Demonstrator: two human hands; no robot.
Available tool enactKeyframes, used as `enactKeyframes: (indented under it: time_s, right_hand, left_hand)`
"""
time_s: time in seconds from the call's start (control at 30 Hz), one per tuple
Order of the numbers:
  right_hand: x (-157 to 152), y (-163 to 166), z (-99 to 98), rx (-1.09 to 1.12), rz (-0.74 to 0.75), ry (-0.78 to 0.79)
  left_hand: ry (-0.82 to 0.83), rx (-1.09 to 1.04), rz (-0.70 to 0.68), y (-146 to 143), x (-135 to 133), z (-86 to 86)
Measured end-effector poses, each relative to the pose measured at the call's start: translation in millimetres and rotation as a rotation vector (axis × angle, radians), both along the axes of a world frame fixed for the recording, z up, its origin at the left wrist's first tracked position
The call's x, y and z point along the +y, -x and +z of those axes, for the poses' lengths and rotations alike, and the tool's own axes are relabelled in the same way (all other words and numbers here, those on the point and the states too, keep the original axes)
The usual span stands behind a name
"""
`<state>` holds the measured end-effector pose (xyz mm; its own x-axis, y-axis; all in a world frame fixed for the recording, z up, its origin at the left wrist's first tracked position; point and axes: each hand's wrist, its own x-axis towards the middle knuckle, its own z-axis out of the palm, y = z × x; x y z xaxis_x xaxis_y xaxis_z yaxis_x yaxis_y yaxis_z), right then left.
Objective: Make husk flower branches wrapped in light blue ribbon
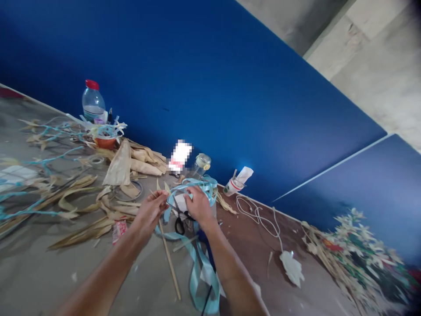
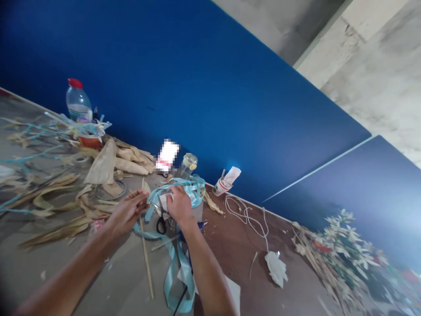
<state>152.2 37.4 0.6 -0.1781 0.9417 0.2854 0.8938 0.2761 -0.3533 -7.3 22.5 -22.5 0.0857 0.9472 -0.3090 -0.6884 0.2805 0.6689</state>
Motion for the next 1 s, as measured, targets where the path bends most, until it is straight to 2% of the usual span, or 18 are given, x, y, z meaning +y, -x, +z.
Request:
enactKeyframes:
  time_s: [0.1,0.17,0.37,0.5,0.77,1.0]
  right_hand:
    - [-33,-10,-3.7,-0.113,-0.009,0.215]
    - [-47,-13,-9.5,-0.176,-0.035,0.279]
    - [-57,-9,-21.6,-0.296,-0.118,0.311]
    - [-57,-7,-20.8,-0.338,-0.129,0.328]
    - [-61,3,-18.6,-0.271,-0.146,0.392]
    - [-67,10,-18.5,-0.342,-0.218,0.338]
  left_hand:
    - [-0.057,0.006,-0.004,0,1,-2.9]
    - [-0.070,0.018,-0.012,-1,1,-5.1]
    - [-0.094,0.033,-0.051,-3,2,-7.0]
    - [-0.077,0.036,-0.068,-4,3,-8.7]
    - [-0.108,0.008,-0.077,-2,4,-14.4]
    - [-0.111,0.034,-0.102,-3,3,-12.3]
